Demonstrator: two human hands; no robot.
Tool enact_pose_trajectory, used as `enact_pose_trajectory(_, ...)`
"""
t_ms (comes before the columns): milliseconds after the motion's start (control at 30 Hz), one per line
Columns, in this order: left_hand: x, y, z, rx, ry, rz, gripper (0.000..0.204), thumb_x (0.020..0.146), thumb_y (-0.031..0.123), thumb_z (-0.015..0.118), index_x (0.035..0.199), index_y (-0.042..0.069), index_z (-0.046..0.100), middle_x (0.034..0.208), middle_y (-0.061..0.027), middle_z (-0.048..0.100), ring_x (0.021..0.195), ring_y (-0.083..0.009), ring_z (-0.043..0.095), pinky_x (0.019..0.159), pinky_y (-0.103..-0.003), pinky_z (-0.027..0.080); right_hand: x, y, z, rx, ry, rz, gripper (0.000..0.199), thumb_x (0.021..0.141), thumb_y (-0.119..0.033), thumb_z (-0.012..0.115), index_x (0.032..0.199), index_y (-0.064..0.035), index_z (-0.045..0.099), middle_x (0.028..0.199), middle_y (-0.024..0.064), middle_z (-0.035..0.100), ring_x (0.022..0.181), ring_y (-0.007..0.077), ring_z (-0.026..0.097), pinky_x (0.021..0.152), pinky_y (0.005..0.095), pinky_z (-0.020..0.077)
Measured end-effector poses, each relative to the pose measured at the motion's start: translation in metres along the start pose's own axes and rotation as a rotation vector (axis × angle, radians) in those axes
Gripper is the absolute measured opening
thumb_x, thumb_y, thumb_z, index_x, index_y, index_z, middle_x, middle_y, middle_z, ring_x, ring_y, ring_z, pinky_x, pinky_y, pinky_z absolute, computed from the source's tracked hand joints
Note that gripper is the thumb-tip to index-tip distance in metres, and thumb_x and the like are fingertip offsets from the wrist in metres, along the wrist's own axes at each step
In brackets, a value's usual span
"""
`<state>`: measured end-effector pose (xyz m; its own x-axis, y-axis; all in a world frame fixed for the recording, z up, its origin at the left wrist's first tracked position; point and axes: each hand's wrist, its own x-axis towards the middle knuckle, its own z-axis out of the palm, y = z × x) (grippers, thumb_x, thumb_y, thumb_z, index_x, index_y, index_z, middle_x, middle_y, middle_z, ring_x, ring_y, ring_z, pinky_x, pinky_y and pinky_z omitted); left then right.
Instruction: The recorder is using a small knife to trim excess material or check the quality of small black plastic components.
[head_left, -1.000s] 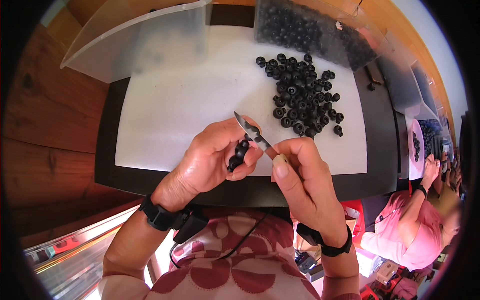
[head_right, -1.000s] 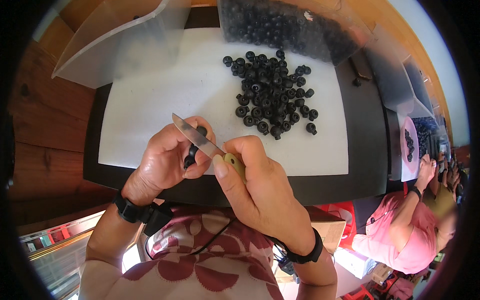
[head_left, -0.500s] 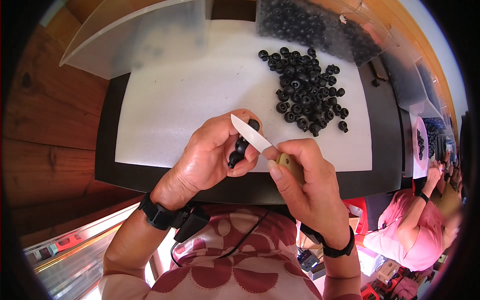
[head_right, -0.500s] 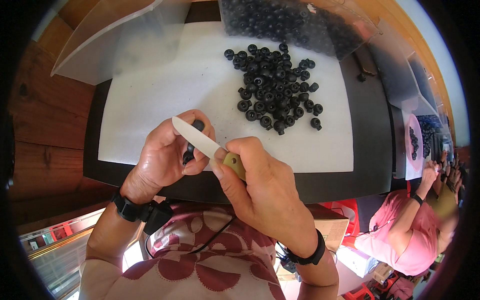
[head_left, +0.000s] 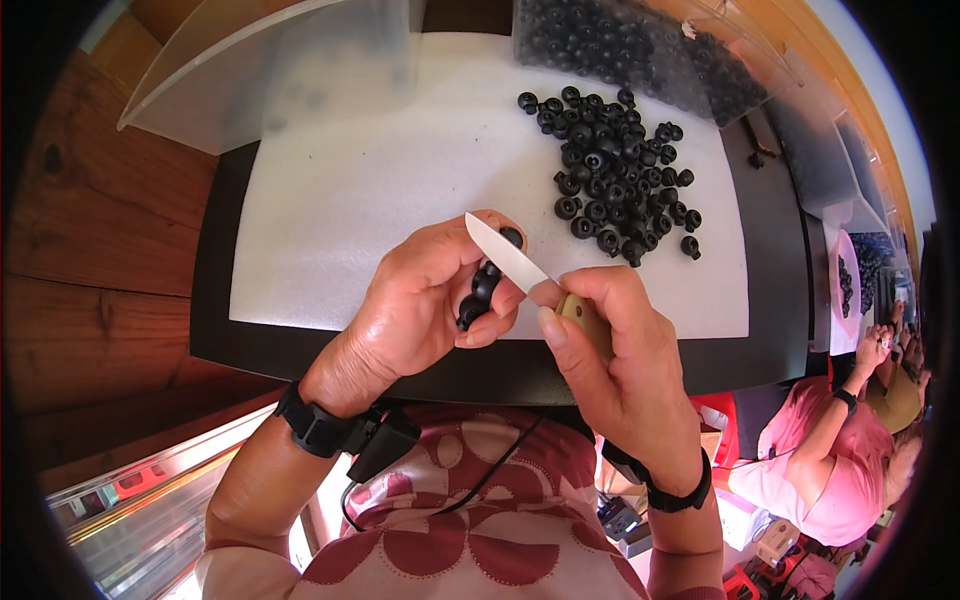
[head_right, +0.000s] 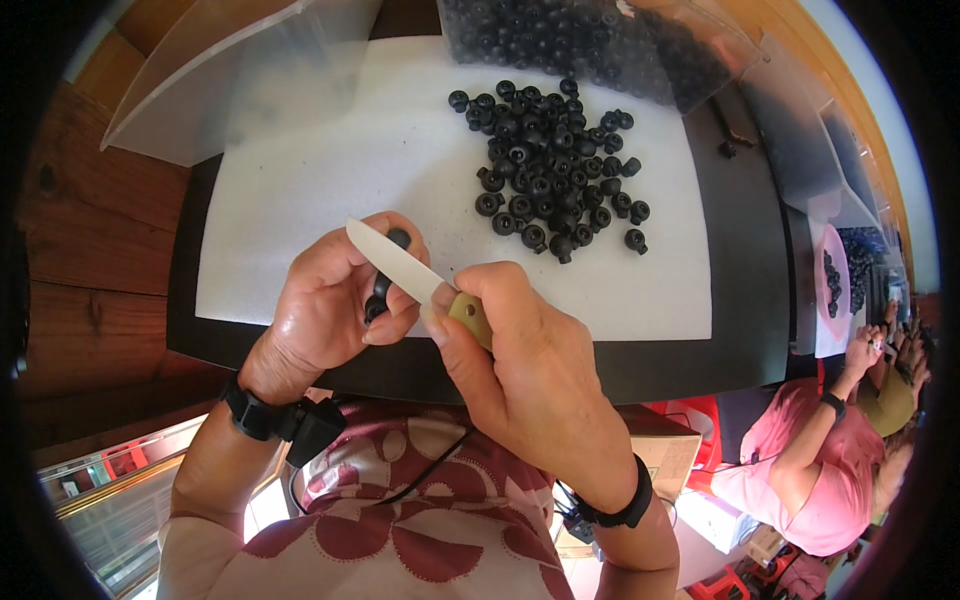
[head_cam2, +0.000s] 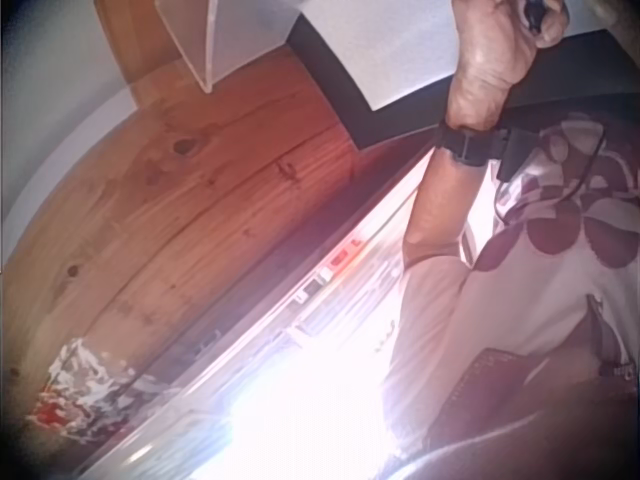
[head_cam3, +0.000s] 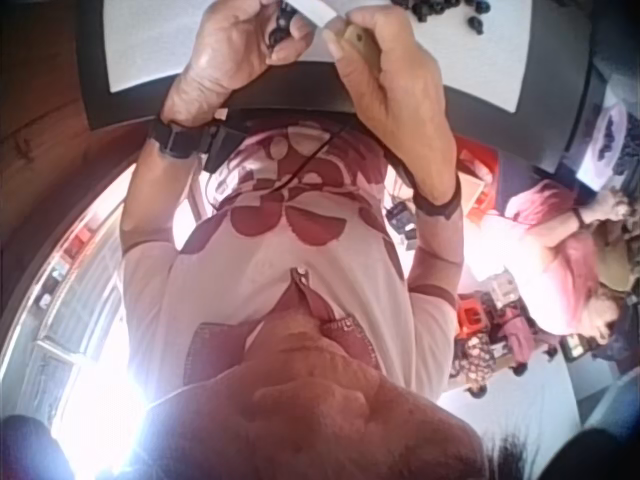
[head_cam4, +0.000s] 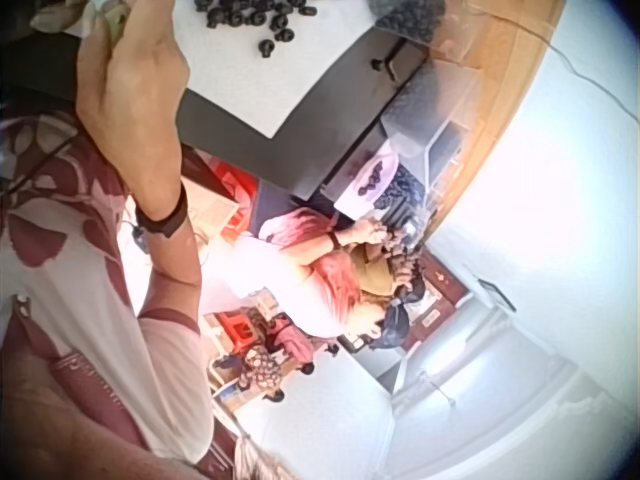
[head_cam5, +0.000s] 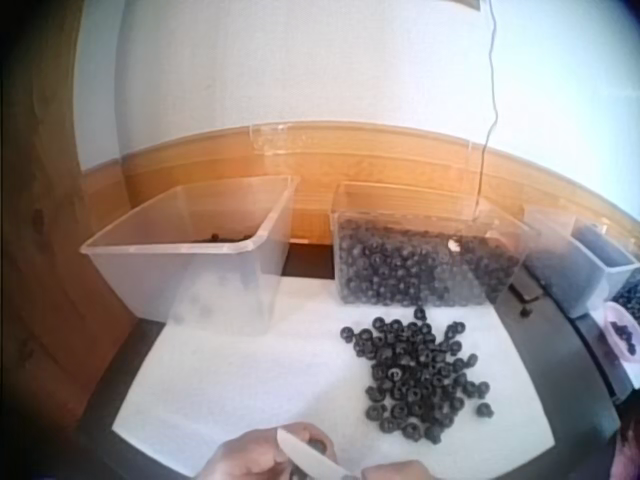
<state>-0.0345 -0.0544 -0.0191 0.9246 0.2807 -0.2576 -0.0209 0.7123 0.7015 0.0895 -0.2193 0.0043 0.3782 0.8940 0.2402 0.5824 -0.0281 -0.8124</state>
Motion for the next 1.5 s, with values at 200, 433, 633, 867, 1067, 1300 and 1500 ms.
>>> enact_pose_trajectory(200,0.000,0.001,0.000,0.011,-0.003,-0.003,0.034,0.104,0.034,0.046,0.100,0.001,0.056,0.071,-0.0051,0.053,0.051,-0.0139,0.043,0.047,-0.027,0.030,0.003,-0.001,0.000,-0.006,0.004,0.006,0.021,0.096,-0.006,0.066,0.110,-0.0029,0.051,0.076,0.0139,0.061,0.064,0.0360,0.064,0.057,0.0394,0.0490)
enact_pose_trajectory(433,0.000,-0.002,0.001,0.038,0.057,0.050,0.037,0.104,0.035,0.048,0.105,-0.001,0.056,0.075,-0.0059,0.053,0.054,-0.0139,0.042,0.047,-0.027,0.030,0.007,0.000,0.003,0.005,0.013,0.011,0.018,0.097,-0.006,0.065,0.108,-0.0024,0.051,0.077,0.0154,0.062,0.066,0.0384,0.064,0.058,0.0408,0.0491)
enact_pose_trajectory(633,-0.002,-0.004,0.009,0.131,0.049,0.069,0.037,0.106,0.039,0.048,0.105,0.002,0.056,0.077,-0.0054,0.054,0.056,-0.0132,0.043,0.049,-0.026,0.031,0.017,0.007,0.005,0.015,0.042,0.023,0.015,0.101,-0.009,0.061,0.106,-0.0009,0.051,0.074,0.0155,0.061,0.064,0.0344,0.064,0.057,0.0388,0.0487)
enact_pose_trajectory(867,-0.001,-0.002,0.002,0.150,-0.045,0.065,0.039,0.107,0.039,0.046,0.102,0.003,0.058,0.077,-0.0054,0.055,0.057,-0.0132,0.044,0.050,-0.026,0.032,0.020,0.011,0.003,0.213,0.128,0.113,0.023,0.103,-0.020,0.064,0.104,0.0009,0.054,0.069,0.0042,0.055,0.062,0.0098,0.050,0.057,0.0269,0.0431)
enact_pose_trajectory(1067,-0.003,-0.003,0.002,0.177,-0.072,0.129,0.036,0.107,0.036,0.048,0.104,0.002,0.060,0.076,-0.0036,0.054,0.060,-0.0101,0.044,0.052,-0.025,0.029,0.033,0.001,0.014,0.427,0.052,0.115,0.028,0.101,-0.023,0.068,0.105,0.0007,0.055,0.073,0.0021,0.057,0.067,0.0066,0.052,0.059,0.0240,0.0435)
enact_pose_trajectory(1300,-0.010,0.007,0.006,0.181,-0.095,0.082,0.040,0.104,0.036,0.050,0.110,-0.002,0.061,0.077,-0.0073,0.057,0.057,-0.0135,0.045,0.049,-0.027,0.030,0.035,-0.008,0.012,0.637,0.002,0.215,0.024,0.101,-0.021,0.067,0.102,0.0005,0.055,0.077,0.0037,0.062,0.071,0.0051,0.058,0.061,0.0235,0.0452)
enact_pose_trajectory(1500,-0.020,0.024,0.023,0.233,-0.057,0.144,0.039,0.106,0.037,0.048,0.103,0.000,0.059,0.070,-0.0050,0.052,0.050,-0.0121,0.039,0.046,-0.026,0.029,0.034,-0.012,0.003,0.624,0.031,0.232,0.018,0.102,-0.017,0.065,0.100,-0.0009,0.057,0.077,-0.0013,0.056,0.071,0.0043,0.052,0.061,0.0217,0.0407)
